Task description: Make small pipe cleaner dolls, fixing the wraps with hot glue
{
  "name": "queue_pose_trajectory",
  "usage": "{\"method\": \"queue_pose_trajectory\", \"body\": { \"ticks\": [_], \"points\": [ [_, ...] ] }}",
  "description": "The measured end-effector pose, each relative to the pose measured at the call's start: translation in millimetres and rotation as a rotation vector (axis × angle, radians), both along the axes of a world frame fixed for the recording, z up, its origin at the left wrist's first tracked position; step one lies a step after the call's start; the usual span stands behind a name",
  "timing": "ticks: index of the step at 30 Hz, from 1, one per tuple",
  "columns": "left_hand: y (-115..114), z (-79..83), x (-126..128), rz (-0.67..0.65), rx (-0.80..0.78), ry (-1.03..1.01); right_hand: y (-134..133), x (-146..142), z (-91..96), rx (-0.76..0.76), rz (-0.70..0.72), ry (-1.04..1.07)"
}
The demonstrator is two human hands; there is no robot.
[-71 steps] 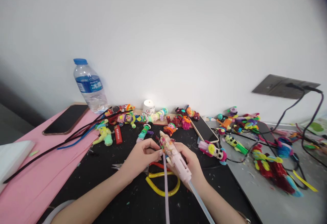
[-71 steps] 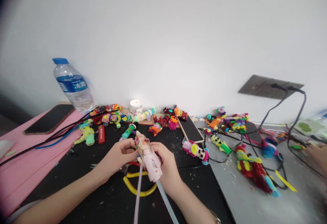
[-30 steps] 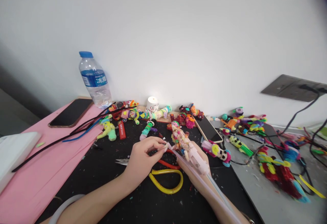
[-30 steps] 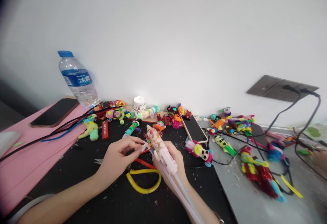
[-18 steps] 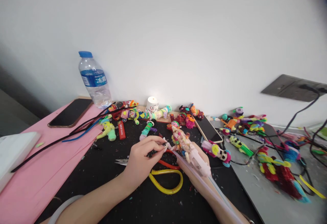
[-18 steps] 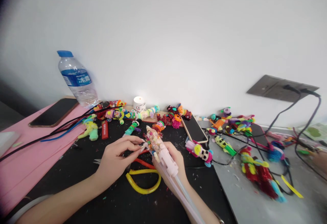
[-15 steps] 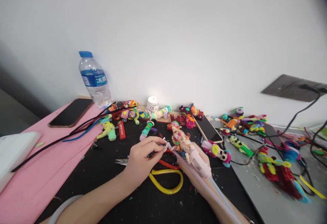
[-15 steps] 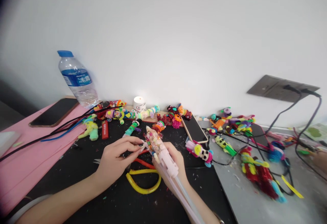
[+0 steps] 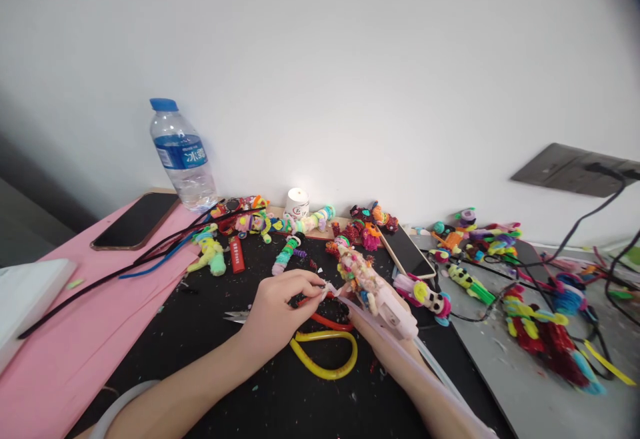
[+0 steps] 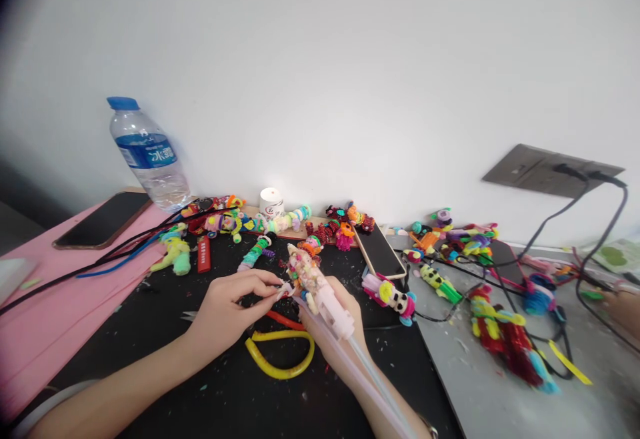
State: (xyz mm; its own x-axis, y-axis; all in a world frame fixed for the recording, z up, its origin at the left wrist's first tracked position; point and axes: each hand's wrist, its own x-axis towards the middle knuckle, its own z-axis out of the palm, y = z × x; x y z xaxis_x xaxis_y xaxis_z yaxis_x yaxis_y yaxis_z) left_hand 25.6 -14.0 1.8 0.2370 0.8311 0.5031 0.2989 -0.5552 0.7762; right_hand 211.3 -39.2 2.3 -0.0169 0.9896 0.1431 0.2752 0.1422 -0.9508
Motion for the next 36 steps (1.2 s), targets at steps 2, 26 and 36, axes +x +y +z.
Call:
{"method": "queue_pose_trajectory", "body": {
  "ticks": [2, 26, 36],
  "points": [
    [0, -0.1, 1, -0.027, -0.038, 0.030, -1, -1, 1.6, -0.003, 0.003, 0.003],
    [16, 1.1, -5, 0.142, -0.714, -0.417, 20, 17, -1.4, 0.028, -0.276, 0.264],
    [16, -7.4, -7, 0.130, -0.575, -0.353, 11, 21, -5.5, -0.244, 0.124, 0.035]
  ]
}}
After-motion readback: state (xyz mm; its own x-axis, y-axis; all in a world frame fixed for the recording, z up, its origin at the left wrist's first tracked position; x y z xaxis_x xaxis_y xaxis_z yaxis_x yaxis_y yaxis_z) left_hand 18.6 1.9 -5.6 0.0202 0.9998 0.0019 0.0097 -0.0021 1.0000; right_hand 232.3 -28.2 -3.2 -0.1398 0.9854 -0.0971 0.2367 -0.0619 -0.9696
